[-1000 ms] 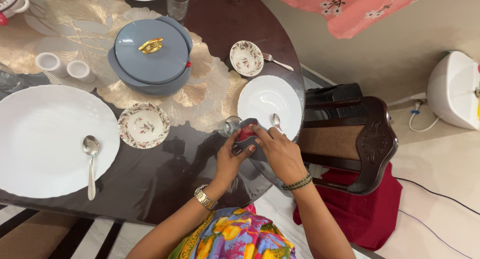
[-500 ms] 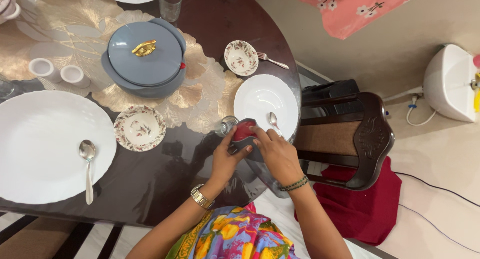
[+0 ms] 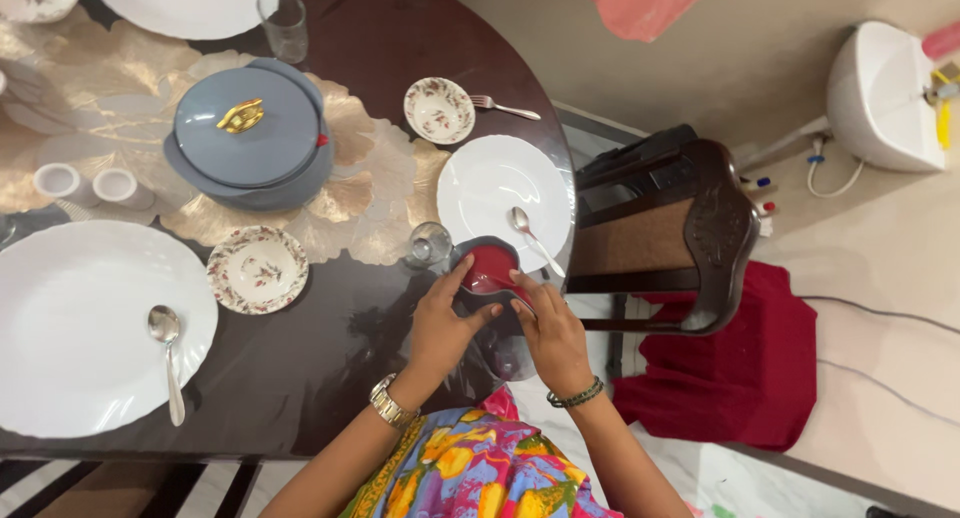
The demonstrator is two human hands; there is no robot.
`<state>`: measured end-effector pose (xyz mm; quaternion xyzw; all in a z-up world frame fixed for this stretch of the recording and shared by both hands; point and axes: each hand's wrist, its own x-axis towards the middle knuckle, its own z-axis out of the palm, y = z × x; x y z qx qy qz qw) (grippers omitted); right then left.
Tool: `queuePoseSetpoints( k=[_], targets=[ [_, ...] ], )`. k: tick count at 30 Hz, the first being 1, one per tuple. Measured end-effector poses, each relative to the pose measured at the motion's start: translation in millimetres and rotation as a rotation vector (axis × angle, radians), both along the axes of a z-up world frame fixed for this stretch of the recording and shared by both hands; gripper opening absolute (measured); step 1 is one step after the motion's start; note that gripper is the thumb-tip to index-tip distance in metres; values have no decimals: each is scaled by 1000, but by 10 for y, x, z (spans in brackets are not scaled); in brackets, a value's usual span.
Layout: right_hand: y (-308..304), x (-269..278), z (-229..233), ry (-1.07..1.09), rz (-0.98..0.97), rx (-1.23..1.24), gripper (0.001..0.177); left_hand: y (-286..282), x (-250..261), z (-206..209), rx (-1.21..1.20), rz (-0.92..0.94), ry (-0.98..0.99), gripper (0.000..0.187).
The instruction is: The person places a red and grey pitcher on a dining table already set with plates, bowls, and cutlery. They then open a grey serving pot, stir a white substance inside with a red spoon, and close the pot.
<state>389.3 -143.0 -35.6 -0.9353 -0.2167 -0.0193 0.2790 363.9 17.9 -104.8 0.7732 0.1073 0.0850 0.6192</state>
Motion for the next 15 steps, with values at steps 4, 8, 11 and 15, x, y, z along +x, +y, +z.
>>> queuePoseSetpoints(
  k=[4,8,11,15],
  targets=[
    [-245,-208,-54,-16,-75,87,44,-120,-64,231,74,-93,33,82],
    [-501,-433,-159,-118,-126,197,43,-300,-134,427,64,-221,140,81],
    [-782,-602,-234,-169,-166,261,41,-540,-175,511,107,-273,-22,77],
    [-1228,-827,-314,-200,-244,336,39,-936,-223,601,181,-336,-221,74]
  ],
)
